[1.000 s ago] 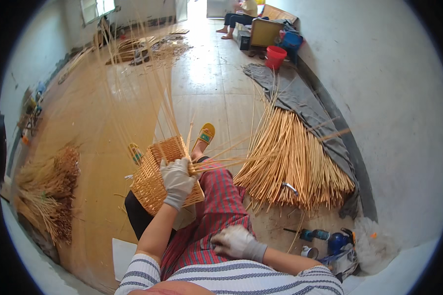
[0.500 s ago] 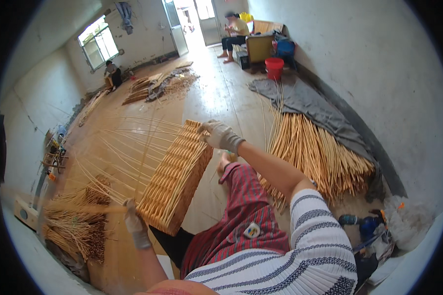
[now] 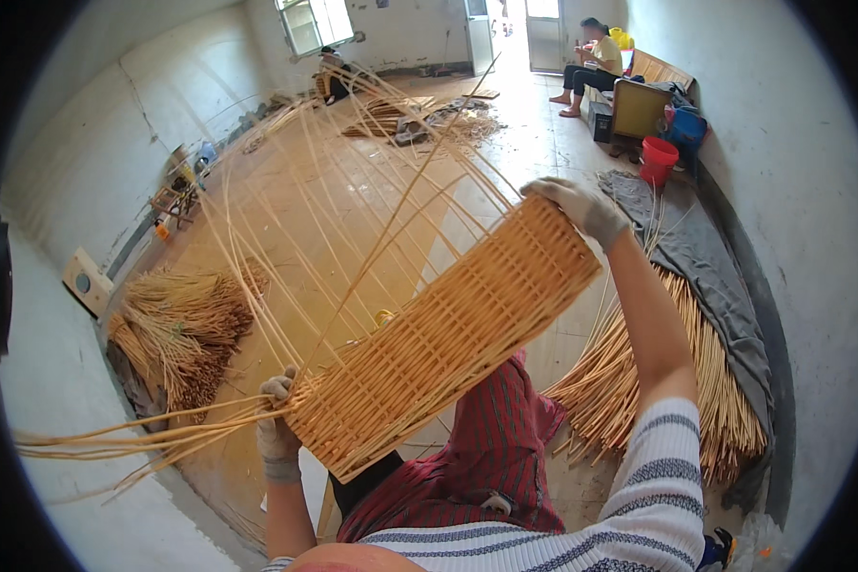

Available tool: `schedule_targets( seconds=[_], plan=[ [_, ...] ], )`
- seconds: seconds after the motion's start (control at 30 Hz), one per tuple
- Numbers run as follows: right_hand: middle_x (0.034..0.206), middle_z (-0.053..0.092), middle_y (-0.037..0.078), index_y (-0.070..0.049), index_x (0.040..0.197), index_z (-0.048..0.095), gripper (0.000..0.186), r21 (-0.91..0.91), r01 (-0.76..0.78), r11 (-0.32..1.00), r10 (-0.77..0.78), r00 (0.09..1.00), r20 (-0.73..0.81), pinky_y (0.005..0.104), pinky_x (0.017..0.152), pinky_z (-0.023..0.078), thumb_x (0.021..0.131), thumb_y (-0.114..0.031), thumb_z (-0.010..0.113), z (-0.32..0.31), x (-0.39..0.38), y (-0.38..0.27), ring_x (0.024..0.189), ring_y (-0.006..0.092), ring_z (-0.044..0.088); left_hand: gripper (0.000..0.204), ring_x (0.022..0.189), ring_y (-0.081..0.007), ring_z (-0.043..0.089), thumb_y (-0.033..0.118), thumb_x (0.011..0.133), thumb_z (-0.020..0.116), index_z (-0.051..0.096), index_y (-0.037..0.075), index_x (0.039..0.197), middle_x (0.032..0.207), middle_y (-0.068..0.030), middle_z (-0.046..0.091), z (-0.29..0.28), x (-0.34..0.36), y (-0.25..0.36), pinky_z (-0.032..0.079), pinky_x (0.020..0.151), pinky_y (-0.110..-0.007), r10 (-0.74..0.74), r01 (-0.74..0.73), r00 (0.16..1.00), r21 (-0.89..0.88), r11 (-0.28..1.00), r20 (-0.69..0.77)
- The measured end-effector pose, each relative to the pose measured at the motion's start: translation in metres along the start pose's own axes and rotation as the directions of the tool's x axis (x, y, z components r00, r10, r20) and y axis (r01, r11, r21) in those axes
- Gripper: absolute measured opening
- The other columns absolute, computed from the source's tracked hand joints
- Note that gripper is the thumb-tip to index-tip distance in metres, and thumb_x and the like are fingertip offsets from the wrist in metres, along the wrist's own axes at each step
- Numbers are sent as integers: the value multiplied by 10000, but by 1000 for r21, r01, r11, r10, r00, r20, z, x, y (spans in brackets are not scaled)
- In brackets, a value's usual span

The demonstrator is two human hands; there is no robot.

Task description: Measure and weave a rectangular wicker or willow basket using traditional handcraft techniques.

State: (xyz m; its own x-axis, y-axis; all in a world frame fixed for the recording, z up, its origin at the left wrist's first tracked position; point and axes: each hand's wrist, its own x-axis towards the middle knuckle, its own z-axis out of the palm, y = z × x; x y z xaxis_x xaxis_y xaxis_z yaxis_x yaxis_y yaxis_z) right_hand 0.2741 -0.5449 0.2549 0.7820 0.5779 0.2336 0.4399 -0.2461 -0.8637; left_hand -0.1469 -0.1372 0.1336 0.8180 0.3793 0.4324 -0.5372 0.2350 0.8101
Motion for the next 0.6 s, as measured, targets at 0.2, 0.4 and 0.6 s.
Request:
schedule_targets(
  seconds=[0.2, 0.4, 0.6],
  plan=[
    [1052, 682, 32, -19, 1141, 646, 297, 211, 206, 955, -128, 934, -333, 265, 904, 501, 1018, -283, 585, -9, -63, 73, 980, 106, 631, 559, 1347, -271, 430, 630, 945, 539, 574, 84, 1059, 1239, -97, 561, 8, 57, -11, 281, 1177, -452, 41, -39, 999, 267, 963, -4],
    [1095, 723, 58, -35, 1162, 692, 339, 550, 27, 835, 117, 967, -225, 257, 890, 492, 1026, -317, 560, -34, -111, 127, 944, 140, 652, 452, 1194, -251, 536, 487, 1042, 451, 577, 56, 1090, 1242, -132, 590, 11, 143, -77, 378, 1109, -431, 83, -105, 987, 160, 982, 140],
    [963, 735, 26, -70, 1054, 750, 395, 278, -281, 918, 394, 713, -580, 275, 823, 507, 1005, -426, 586, 26, -111, 226, 874, 157, 642, 376, 988, -217, 620, 400, 995, 609, 626, 35, 909, 953, -97, 675, 7, 212, -221, 488, 966, -393, -131, 140, 988, 123, 982, -77]
  ],
)
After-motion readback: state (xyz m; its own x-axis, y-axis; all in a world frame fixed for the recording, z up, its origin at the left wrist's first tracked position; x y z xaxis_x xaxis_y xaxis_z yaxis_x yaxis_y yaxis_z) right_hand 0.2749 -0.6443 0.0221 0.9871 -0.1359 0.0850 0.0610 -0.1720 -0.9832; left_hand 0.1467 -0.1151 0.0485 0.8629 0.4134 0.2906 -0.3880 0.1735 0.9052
